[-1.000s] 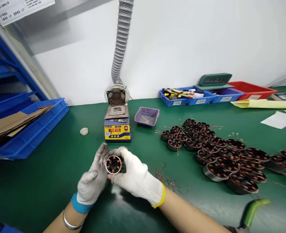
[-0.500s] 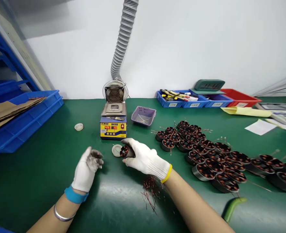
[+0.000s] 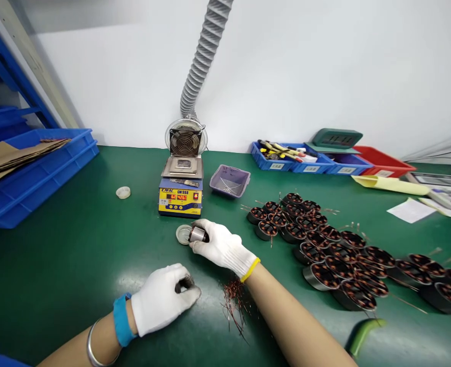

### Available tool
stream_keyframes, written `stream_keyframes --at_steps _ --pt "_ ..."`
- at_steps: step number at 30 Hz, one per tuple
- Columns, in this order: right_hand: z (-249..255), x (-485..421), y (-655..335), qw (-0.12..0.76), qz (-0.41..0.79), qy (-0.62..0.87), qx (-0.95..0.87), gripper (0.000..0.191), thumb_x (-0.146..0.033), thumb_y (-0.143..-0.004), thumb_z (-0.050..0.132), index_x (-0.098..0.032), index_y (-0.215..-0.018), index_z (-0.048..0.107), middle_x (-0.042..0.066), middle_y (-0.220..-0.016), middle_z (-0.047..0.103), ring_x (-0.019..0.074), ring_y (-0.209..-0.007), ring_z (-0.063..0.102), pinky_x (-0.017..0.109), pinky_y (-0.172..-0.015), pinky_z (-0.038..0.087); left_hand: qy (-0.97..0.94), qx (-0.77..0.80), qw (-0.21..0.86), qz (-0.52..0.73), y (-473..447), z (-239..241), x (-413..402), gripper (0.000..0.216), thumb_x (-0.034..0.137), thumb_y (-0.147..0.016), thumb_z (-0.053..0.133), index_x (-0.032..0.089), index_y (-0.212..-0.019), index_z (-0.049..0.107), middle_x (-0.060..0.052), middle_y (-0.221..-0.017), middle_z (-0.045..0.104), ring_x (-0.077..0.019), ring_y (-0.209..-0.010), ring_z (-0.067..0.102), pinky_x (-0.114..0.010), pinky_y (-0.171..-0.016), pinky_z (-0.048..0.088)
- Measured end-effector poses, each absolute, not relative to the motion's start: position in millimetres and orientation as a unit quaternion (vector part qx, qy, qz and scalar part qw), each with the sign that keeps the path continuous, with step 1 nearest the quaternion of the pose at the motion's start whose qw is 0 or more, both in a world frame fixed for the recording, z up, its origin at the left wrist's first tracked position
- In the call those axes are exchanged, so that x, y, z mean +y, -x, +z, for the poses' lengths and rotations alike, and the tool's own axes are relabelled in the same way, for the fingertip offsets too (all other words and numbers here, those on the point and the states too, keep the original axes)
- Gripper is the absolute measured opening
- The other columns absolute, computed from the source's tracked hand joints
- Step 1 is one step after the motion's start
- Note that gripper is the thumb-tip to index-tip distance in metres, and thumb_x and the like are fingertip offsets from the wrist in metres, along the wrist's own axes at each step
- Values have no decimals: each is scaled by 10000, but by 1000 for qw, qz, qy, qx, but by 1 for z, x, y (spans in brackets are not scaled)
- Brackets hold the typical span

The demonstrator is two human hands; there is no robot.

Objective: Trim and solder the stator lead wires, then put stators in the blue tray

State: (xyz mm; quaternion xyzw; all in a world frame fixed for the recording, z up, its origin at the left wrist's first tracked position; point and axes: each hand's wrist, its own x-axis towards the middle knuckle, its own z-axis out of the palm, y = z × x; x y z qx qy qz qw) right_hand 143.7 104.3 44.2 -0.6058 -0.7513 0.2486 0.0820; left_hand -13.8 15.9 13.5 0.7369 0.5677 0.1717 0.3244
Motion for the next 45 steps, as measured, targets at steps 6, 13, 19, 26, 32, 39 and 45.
stream_keyframes --at_steps 6,13,19,26,32,39,45 --pt "34 101 -146 206 85 599 -769 530 -387 -761 596 -249 -1260 481 60 -1173 602 258 -977 590 313 -711 443 -758 554 298 172 12 8 14 204 402 -770 534 212 -740 601 -11 -762 627 -174 -725 582 -268 -646 398" --pt "29 101 -137 67 -123 506 -851 385 -254 -906 407 -292 -1275 512 101 -1226 552 257 -923 537 342 -691 398 -763 543 301 182 11 12 12 207 385 -780 525 206 -768 628 -39 -785 644 -197 -732 594 -286 -654 408" --pt "27 99 -131 4 -134 522 -842 377 -254 -951 304 -296 -1267 505 88 -1224 557 241 -876 517 336 -637 346 -760 537 313 189 10 10 10 231 367 -767 530 207 -876 657 -59 -842 659 -225 -777 604 -303 -688 422" --pt "56 127 -138 99 -176 541 -817 425 -262 -878 423 -264 -1300 468 106 -1219 520 274 -955 478 361 -713 343 -779 527 301 162 6 10 7 332 414 -762 530 217 -1002 649 -63 -842 653 -233 -741 598 -313 -658 425" --pt "127 214 -107 139 -192 586 -775 425 -262 -883 395 -230 -1303 447 159 -1179 464 306 -983 438 412 -781 359 -786 522 297 148 6 3 10 341 442 -750 536 224 -986 649 -62 -872 649 -234 -775 603 -309 -677 433" --pt "126 254 -75 132 -144 595 -779 337 -211 -908 340 -219 -1155 569 171 -1123 482 305 -1011 462 443 -784 400 -811 499 282 115 4 -12 18 370 541 -721 528 225 -872 650 -58 -810 623 -238 -732 599 -317 -640 434" --pt "143 269 -88 184 -80 627 -753 419 -342 -804 530 -172 -1186 565 163 -1143 544 302 -1010 520 405 -821 416 -835 460 299 52 1 -17 22 544 600 -678 537 195 -1025 646 -131 -908 634 -317 -809 603 -390 -691 459"
